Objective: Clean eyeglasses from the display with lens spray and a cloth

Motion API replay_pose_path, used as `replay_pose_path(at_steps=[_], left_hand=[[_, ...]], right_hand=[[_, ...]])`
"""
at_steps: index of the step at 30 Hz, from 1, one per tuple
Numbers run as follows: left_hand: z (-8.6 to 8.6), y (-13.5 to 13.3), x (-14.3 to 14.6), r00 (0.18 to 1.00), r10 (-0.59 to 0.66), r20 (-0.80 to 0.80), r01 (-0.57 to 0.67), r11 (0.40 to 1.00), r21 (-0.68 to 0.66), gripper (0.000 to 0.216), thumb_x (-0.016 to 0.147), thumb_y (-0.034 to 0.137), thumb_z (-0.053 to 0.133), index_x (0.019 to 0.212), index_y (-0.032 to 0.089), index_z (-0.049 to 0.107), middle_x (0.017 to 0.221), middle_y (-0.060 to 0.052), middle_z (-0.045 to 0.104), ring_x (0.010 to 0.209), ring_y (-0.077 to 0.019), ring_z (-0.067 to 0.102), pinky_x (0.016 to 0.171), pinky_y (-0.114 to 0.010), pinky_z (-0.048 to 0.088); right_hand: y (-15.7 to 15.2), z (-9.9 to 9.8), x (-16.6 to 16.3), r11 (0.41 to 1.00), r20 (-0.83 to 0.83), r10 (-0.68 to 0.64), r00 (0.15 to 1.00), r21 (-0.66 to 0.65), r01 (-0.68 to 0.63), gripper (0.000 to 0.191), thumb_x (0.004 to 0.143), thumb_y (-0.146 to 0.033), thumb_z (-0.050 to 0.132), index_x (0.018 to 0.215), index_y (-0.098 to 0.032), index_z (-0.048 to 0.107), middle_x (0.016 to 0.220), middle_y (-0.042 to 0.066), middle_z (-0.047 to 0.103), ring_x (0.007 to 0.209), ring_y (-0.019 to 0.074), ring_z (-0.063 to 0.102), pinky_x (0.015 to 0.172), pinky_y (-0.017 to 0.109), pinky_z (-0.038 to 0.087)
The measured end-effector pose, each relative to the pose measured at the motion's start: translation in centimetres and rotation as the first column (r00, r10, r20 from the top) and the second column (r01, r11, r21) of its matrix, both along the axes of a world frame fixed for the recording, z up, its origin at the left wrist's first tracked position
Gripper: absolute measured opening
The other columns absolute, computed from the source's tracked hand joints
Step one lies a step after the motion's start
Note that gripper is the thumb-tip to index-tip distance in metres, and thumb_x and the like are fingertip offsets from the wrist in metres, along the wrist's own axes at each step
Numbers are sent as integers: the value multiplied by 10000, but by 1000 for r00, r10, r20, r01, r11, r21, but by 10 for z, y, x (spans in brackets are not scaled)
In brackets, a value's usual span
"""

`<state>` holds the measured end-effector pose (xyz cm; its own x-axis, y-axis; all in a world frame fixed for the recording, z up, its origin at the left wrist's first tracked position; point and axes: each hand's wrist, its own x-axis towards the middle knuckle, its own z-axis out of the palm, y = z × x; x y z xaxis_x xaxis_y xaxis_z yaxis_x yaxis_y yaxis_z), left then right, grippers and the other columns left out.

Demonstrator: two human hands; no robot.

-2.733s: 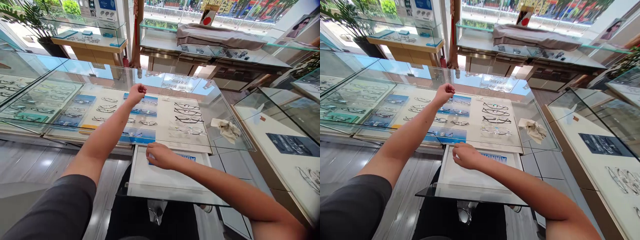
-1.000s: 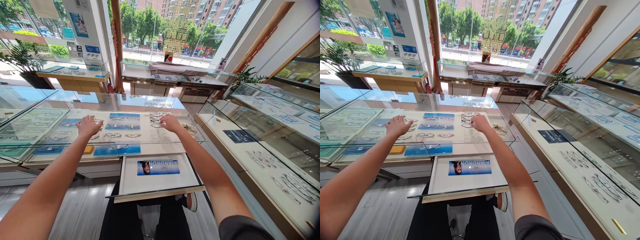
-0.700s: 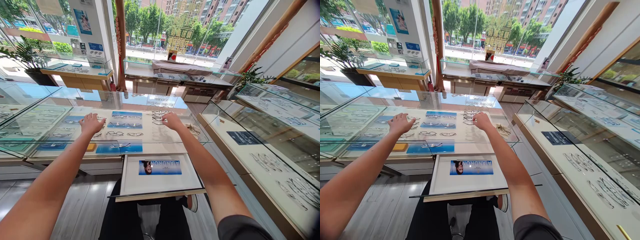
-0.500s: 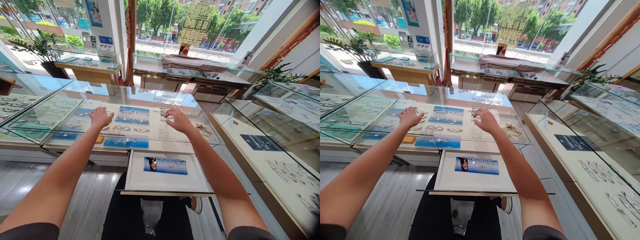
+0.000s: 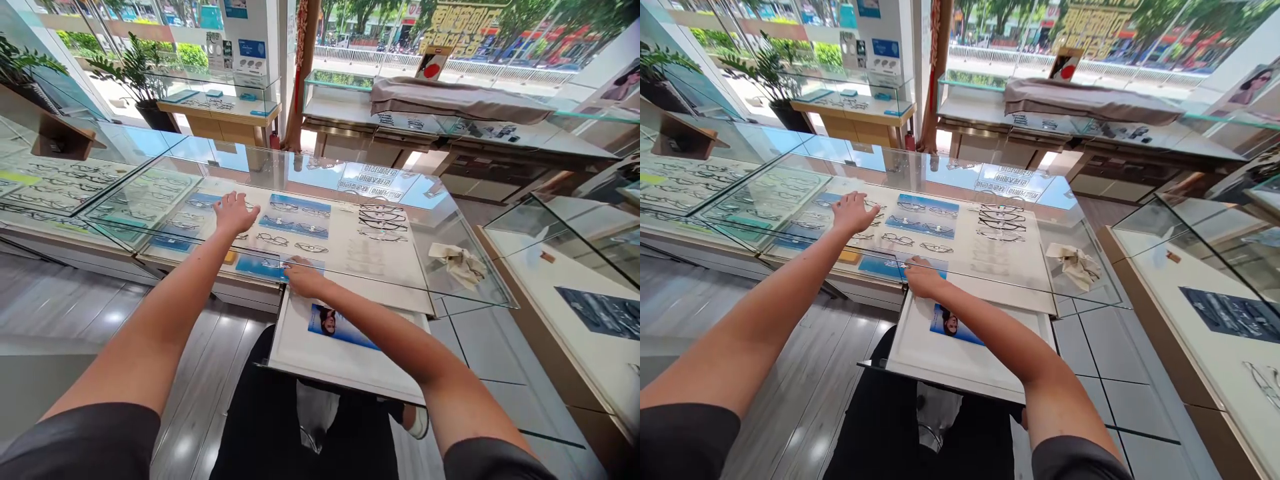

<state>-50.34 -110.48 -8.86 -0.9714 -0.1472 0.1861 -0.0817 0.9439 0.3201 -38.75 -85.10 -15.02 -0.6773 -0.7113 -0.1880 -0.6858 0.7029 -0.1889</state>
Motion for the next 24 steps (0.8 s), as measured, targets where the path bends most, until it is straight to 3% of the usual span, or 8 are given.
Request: replay_pose_path(at_steps=[3,6,12,15,19,22,24], left_hand=[[1,0,0,1000,5,-2,-5,1000,-4,741,1004,637,469,1590,189,541,1772,-249,409,1659,-446,308,1308,-693,216],[3,1,2,1000,5,9,-5,1000,-4,751,1003,647,465,1591,187,544,1778,-250,404,1663,-445,307,1308,-700,218],[10,5,7,997,35,68,-30,997,-77,791,1022,654,373,1635,170,498,1811,-211,370,1676,-402,298,1333,-654,242],[11,6,8,996,40,81,-32,994,-103,808,1024,654,342,1650,163,485,1815,-199,368,1676,-387,301,1337,-642,257],[9,6,7,997,37,68,-29,993,-110,820,1027,656,326,1655,151,478,1814,-207,367,1682,-392,292,1335,-649,260],[6,5,5,998,33,62,-26,994,-108,829,1030,672,320,1652,150,483,1812,-215,366,1681,-397,293,1331,-656,260],[5,4,3,998,34,60,-27,994,-104,829,1032,680,318,1653,156,485,1812,-215,367,1680,-397,293,1329,-660,259]], right_hand=[[-13,-15,-20,1000,-8,4,1000,4,-4,297,956,-83,609,1175,-160,794,1542,160,664,1466,338,529,1143,424,495],[-22,-21,-29,1000,-9,-13,1000,19,13,264,966,-94,616,1144,-151,803,1432,160,728,1405,333,563,1102,402,491],[-28,-11,-26,993,10,-73,997,89,72,255,978,-86,594,1093,-147,813,1339,155,772,1327,321,606,1071,384,479],[-17,2,-11,989,40,-82,996,123,77,243,988,-114,592,1059,-158,820,1297,158,787,1301,322,630,1043,379,493],[20,29,26,986,86,-77,993,157,63,269,1048,-211,565,1078,-152,826,1325,178,775,1246,318,671,1000,377,512],[57,61,59,985,142,-54,988,172,29,278,1056,-253,579,961,-181,829,1183,142,806,1114,295,706,926,368,518],[77,91,76,996,182,-18,983,92,1,292,1075,-286,576,954,-196,826,1165,132,800,1102,290,705,923,377,513]])
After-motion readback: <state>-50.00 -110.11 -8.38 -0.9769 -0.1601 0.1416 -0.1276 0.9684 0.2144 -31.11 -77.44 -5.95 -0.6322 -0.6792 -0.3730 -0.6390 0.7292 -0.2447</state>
